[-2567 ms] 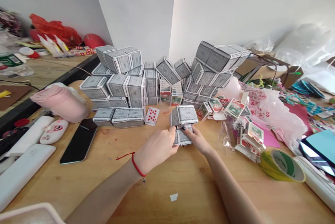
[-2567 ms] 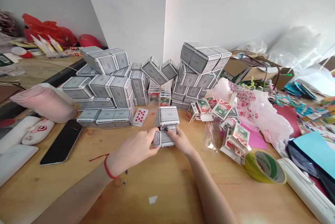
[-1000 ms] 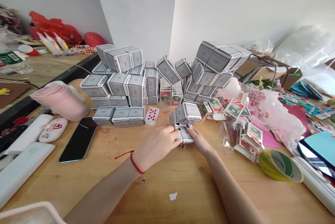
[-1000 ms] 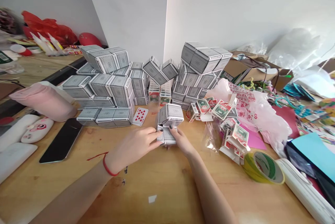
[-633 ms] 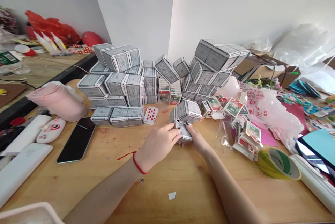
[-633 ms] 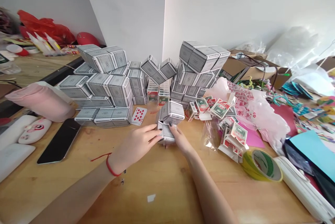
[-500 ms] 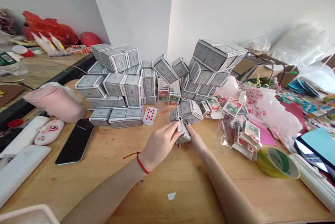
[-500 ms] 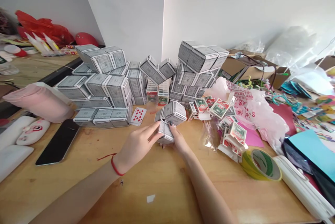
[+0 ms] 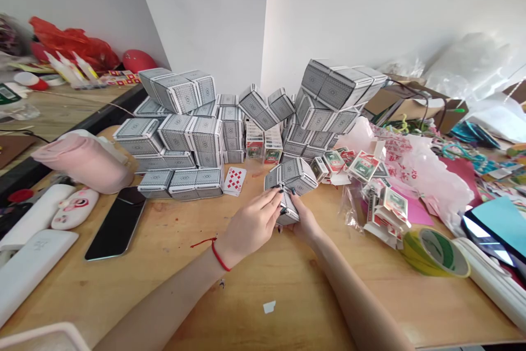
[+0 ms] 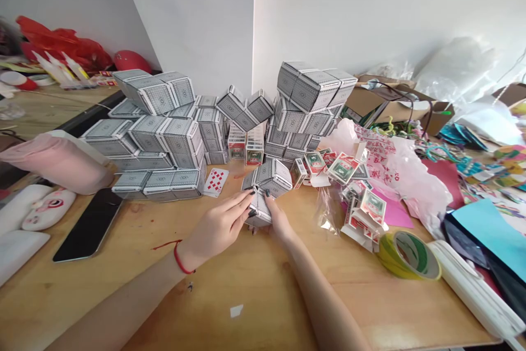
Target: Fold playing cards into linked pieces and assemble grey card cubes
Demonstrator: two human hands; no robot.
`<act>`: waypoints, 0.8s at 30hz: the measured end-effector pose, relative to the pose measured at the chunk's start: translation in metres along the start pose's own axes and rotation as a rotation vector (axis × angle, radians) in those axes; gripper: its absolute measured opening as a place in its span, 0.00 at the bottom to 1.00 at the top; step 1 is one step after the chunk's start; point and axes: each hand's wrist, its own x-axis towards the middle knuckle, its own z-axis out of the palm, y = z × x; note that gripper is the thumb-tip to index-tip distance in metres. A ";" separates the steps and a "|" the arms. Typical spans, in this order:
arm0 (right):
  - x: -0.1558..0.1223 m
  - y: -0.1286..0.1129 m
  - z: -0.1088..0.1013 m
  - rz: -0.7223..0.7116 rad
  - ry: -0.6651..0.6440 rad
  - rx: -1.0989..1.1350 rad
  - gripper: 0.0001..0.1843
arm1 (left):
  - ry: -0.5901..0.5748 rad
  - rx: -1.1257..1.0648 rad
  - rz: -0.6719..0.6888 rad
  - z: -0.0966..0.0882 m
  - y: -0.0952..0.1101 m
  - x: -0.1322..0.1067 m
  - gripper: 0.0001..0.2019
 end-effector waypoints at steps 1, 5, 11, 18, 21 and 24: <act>0.000 0.000 0.000 -0.004 0.008 0.006 0.22 | 0.011 -0.015 -0.002 0.000 0.000 0.000 0.15; 0.000 0.000 0.001 -0.003 0.009 0.008 0.22 | 0.077 -0.072 -0.044 0.000 -0.001 0.002 0.14; -0.002 -0.002 0.004 0.027 0.003 -0.001 0.23 | 0.107 -0.128 -0.083 0.003 -0.002 0.002 0.13; -0.003 -0.004 0.007 0.031 0.173 0.176 0.17 | 0.028 -0.113 -0.062 0.012 -0.001 -0.004 0.27; -0.004 -0.005 0.010 0.066 0.151 0.161 0.19 | 0.063 -0.098 -0.083 0.018 -0.001 -0.007 0.25; -0.006 -0.006 0.013 0.053 0.122 0.100 0.20 | 0.113 -0.110 -0.094 0.022 -0.002 -0.008 0.22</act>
